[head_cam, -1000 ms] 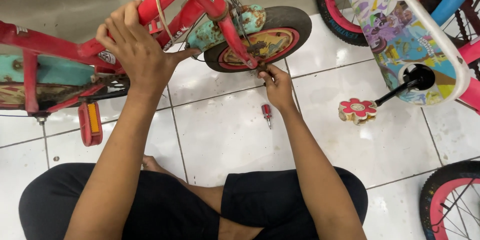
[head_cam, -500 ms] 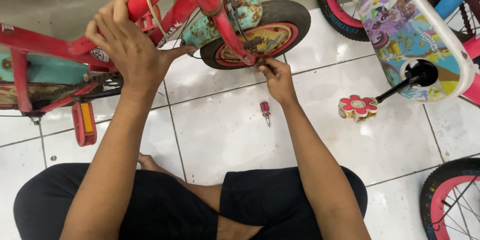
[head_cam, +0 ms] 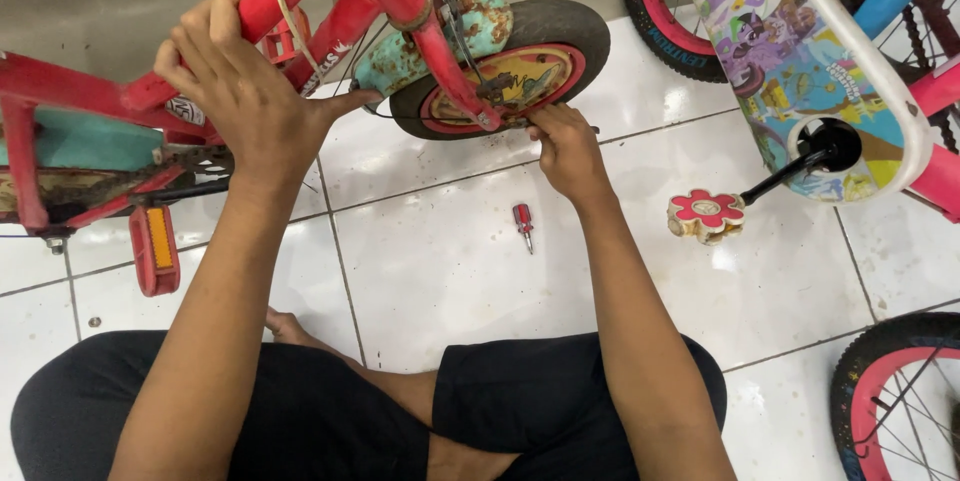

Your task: Removing the front wheel components of a small red bicycle using a wrench.

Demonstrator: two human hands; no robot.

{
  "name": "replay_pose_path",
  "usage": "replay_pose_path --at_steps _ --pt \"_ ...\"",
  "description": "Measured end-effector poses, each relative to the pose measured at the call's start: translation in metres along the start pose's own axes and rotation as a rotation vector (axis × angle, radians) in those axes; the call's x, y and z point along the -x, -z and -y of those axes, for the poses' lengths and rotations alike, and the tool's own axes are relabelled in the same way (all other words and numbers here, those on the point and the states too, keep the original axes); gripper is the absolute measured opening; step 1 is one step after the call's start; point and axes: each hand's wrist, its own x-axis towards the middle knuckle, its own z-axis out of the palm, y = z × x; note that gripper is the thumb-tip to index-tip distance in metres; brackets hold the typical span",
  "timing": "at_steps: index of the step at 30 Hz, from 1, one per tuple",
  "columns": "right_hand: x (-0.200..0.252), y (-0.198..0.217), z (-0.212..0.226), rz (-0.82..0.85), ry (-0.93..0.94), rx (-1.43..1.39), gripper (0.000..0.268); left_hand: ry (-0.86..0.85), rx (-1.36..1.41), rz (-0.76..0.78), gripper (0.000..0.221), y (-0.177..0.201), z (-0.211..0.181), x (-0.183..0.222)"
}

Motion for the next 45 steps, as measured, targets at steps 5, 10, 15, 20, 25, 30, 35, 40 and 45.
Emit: replay_pose_path --at_steps 5,10,15,20,25,30,35,40,45 --pt "0.0 -0.006 -0.007 0.048 -0.149 -0.202 0.019 0.008 0.014 0.02 0.128 0.004 -0.003 -0.001" --pt "-0.003 -0.007 -0.009 0.057 -0.146 -0.287 0.01 0.019 0.025 0.022 0.129 0.001 -0.001 0.001" --pt "-0.009 0.005 0.006 -0.009 0.159 0.259 0.021 -0.002 -0.013 0.024 0.128 0.0 0.001 0.002" --pt "-0.01 0.009 0.006 0.009 0.136 0.218 0.014 -0.013 -0.007 0.003 0.125 0.001 -0.002 -0.001" --pt "-0.007 0.002 -0.007 -0.044 0.107 0.101 0.008 0.008 0.022 -0.002 0.126 0.003 -0.002 -0.003" --pt "-0.012 0.01 0.001 0.044 0.102 0.221 0.006 -0.009 0.044 0.017 0.124 0.01 -0.008 -0.006" --pt "-0.016 0.014 -0.003 0.118 0.225 0.447 0.011 0.017 0.052 0.019 0.126 0.007 -0.006 -0.002" --pt "-0.036 0.024 0.002 0.243 0.472 0.776 0.022 -0.002 0.037 0.001 0.13 0.014 -0.013 -0.006" --pt "-0.05 0.015 0.027 0.341 0.877 1.065 0.022 0.006 0.037 0.023 0.126 0.01 -0.01 -0.006"
